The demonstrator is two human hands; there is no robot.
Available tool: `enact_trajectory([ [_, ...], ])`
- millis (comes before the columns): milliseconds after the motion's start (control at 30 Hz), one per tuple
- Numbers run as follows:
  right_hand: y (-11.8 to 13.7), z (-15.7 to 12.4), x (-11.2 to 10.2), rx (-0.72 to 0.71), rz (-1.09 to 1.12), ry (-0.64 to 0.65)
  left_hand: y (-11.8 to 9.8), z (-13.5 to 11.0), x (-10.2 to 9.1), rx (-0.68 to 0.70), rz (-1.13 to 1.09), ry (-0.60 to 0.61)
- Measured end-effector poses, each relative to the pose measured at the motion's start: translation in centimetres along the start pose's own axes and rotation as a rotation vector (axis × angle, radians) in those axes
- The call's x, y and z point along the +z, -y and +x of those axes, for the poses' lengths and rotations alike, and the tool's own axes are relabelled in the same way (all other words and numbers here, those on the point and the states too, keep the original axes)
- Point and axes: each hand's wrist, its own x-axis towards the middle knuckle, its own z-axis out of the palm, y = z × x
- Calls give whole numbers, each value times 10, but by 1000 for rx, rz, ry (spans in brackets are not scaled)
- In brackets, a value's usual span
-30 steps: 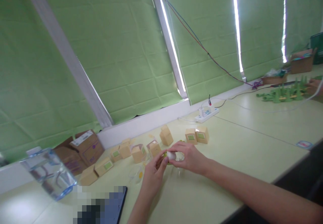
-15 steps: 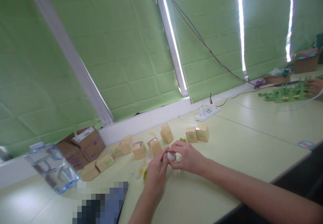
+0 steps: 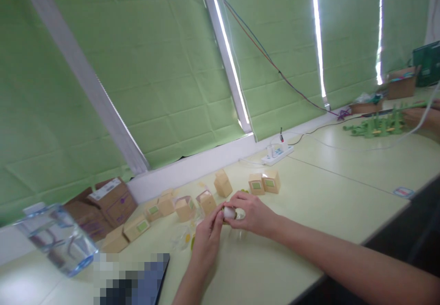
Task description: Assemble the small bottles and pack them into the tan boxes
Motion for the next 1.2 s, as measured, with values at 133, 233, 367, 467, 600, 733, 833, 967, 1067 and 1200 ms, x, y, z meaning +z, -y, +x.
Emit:
enact_trajectory([
  [133, 0, 0, -4, 10, 77, -12, 1, 2, 0, 12, -159, 13],
  [233, -1, 2, -9, -13, 167, 13, -1, 3, 0, -4, -308, 33],
  [367, -1, 4, -15, -29, 188, 43, -8, 2, -2, -85, -412, 5],
  [467, -2, 4, -17, -10, 189, 56, -12, 1, -4, -112, -473, 19],
  [600, -4, 3, -17, -19, 287, 59, -11, -1, -7, -117, -553, 38],
  [733, -7, 4, -17, -60, 303, 38, -7, -1, -9, -142, -598, 34],
  [833, -9, 3, -14, -77, 311, 28, -2, 0, -10, -161, -577, 17],
  [967, -11, 3, -11, -74, 309, 17, 3, 1, -13, -191, -536, 36],
  [1067, -8, 3, -13, -95, 277, 19, 1, 1, -15, -189, -536, 49],
  [1200, 0, 3, -18, -112, 209, 15, -4, 1, -14, -149, -576, 63],
])
